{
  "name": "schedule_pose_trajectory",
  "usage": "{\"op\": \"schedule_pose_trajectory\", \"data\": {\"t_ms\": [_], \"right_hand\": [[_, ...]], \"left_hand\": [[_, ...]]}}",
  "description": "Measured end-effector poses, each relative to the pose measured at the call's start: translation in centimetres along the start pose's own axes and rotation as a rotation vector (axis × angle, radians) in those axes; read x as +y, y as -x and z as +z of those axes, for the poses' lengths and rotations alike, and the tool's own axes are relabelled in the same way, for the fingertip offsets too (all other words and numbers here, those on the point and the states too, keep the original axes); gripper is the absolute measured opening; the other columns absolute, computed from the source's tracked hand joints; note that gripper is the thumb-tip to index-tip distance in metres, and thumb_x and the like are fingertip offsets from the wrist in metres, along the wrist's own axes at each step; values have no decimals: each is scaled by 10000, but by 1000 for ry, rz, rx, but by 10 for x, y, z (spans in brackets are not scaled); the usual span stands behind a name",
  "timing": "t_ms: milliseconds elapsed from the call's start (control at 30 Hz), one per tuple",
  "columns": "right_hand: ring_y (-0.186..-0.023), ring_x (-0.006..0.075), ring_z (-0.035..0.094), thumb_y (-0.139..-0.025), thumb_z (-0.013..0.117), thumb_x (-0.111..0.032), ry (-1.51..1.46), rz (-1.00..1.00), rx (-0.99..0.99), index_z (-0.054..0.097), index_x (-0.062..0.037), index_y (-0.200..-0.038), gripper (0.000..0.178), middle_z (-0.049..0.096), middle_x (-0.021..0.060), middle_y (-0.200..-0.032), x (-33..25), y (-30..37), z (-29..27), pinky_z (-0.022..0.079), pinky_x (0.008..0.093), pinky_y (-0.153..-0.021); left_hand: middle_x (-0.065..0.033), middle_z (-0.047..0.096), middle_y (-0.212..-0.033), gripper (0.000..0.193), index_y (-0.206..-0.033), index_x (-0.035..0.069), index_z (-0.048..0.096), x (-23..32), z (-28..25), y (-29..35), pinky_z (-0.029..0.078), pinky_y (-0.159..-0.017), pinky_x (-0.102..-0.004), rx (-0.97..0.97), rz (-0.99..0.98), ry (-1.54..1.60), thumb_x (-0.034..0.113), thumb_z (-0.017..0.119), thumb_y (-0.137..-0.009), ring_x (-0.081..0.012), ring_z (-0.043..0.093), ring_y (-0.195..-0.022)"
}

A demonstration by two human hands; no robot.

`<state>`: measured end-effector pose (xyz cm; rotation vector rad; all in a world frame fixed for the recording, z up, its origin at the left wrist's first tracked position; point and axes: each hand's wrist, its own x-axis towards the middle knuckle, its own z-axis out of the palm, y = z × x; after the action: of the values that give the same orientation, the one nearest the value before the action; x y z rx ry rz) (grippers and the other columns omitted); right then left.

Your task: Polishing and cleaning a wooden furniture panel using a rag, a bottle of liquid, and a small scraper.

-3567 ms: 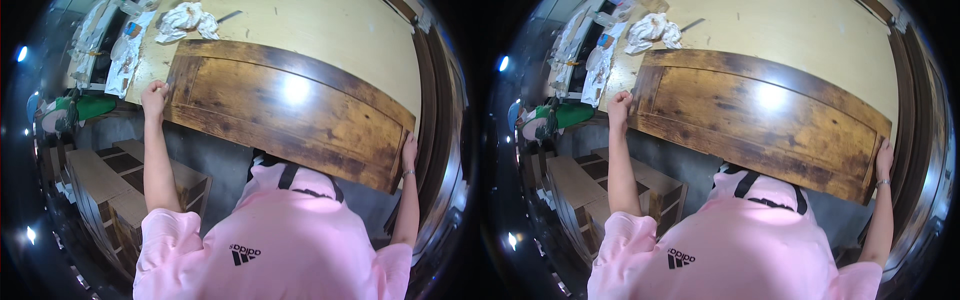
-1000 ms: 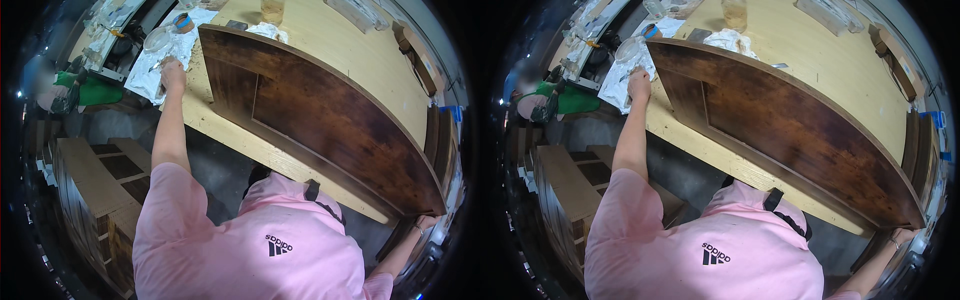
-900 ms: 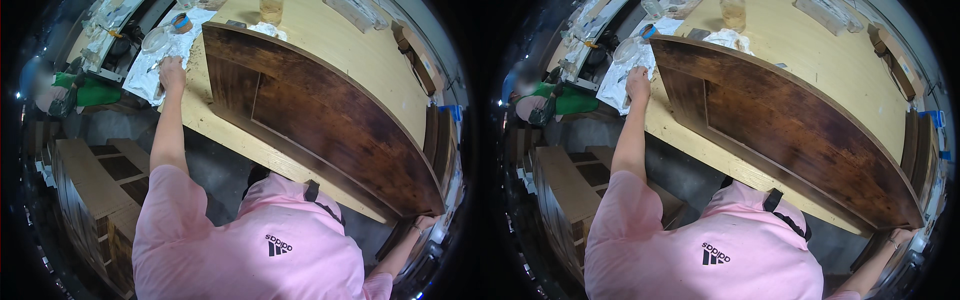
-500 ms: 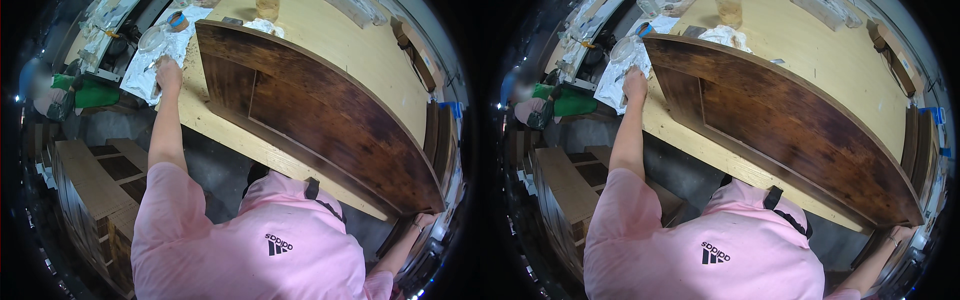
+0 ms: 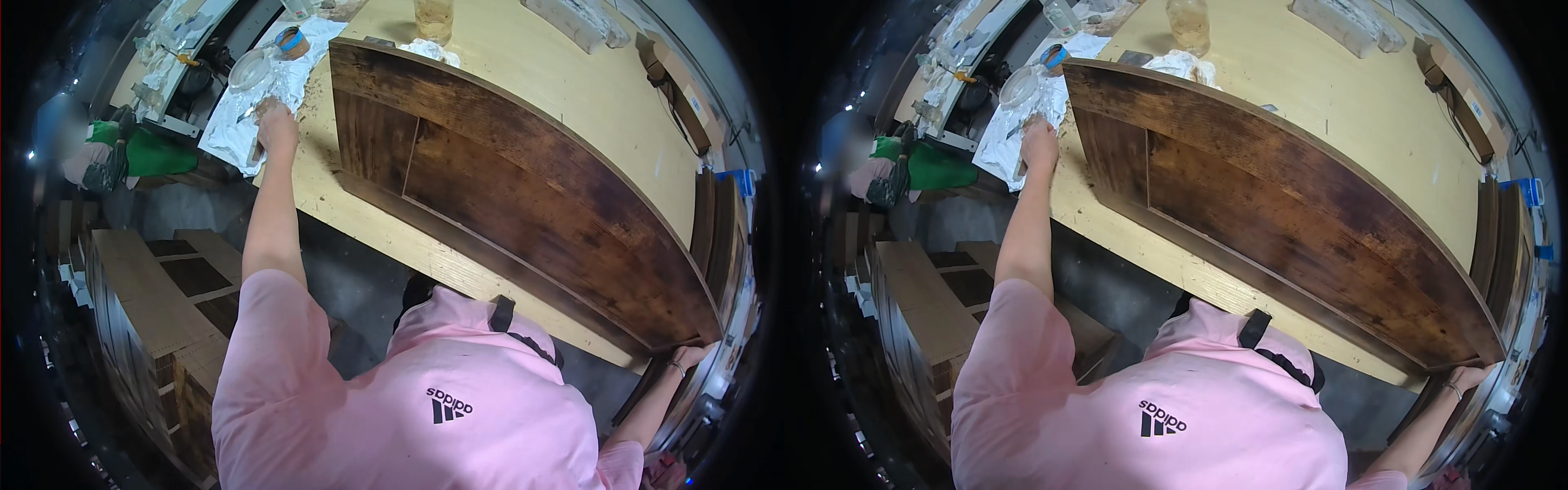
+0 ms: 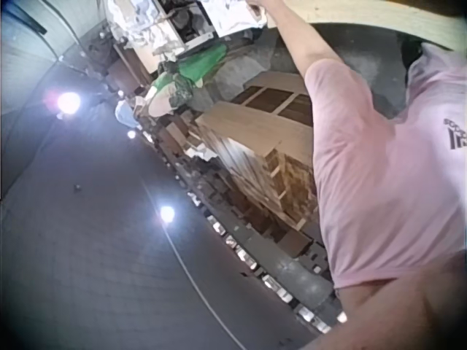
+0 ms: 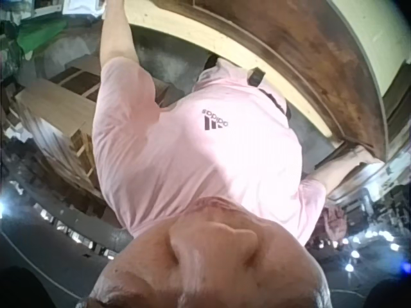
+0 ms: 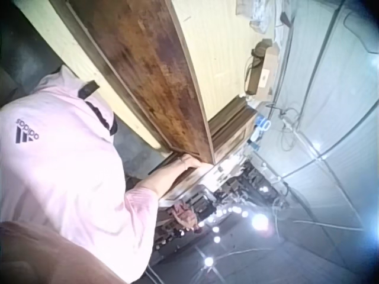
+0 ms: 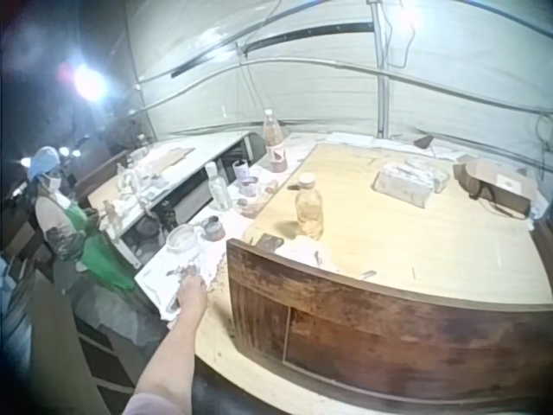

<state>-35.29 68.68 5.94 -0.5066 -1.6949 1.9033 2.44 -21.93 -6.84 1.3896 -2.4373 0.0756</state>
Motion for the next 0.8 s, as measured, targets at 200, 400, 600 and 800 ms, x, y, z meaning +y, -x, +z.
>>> {"op": "schedule_pose_trajectory", "data": {"t_ms": [200, 400, 600, 800], "right_hand": [[-1151, 247, 540, -920, 481, -317, 21, -13, 21, 592, -34, -1193, 409, 588, 93, -1249, 0, 19, 18, 405, 361, -1006], [-1143, 259, 553, -934, 465, -342, -65, 28, -46, 614, -33, -1181, 423, 599, 101, -1255, 17, -5, 8, 410, 391, -1005], [-1125, 243, 562, -943, 440, -337, 1, -43, -6, 607, -31, -1160, 410, 608, 95, -1222, 27, -1, 8, 425, 367, -996], [-1114, 235, 565, -949, 428, -319, -18, -99, -4, 605, -27, -1144, 394, 611, 87, -1197, 33, 2, 15, 434, 348, -986]], "left_hand": [[-204, 662, -993, 202, -937, 28, 651, 10, -6, -2, 504, -781, -471, -56, -234, -36, 174, 522, -881, -385, 633, -955], [-84, 660, -902, 161, -1016, 6, 634, 34, -69, 38, 471, -699, -268, 299, -159, 1038, 39, 630, -858, -161, 609, -833], [-49, 629, -810, 138, -884, 37, 700, 157, -177, 165, 463, -657, -276, -11, 663, 819, -26, 679, -763, -172, 575, -734], [-48, 573, -747, 165, -823, 55, 680, 183, -139, 179, 448, -610, -334, -48, 878, 633, -30, 693, -682, -229, 550, -711]]}}
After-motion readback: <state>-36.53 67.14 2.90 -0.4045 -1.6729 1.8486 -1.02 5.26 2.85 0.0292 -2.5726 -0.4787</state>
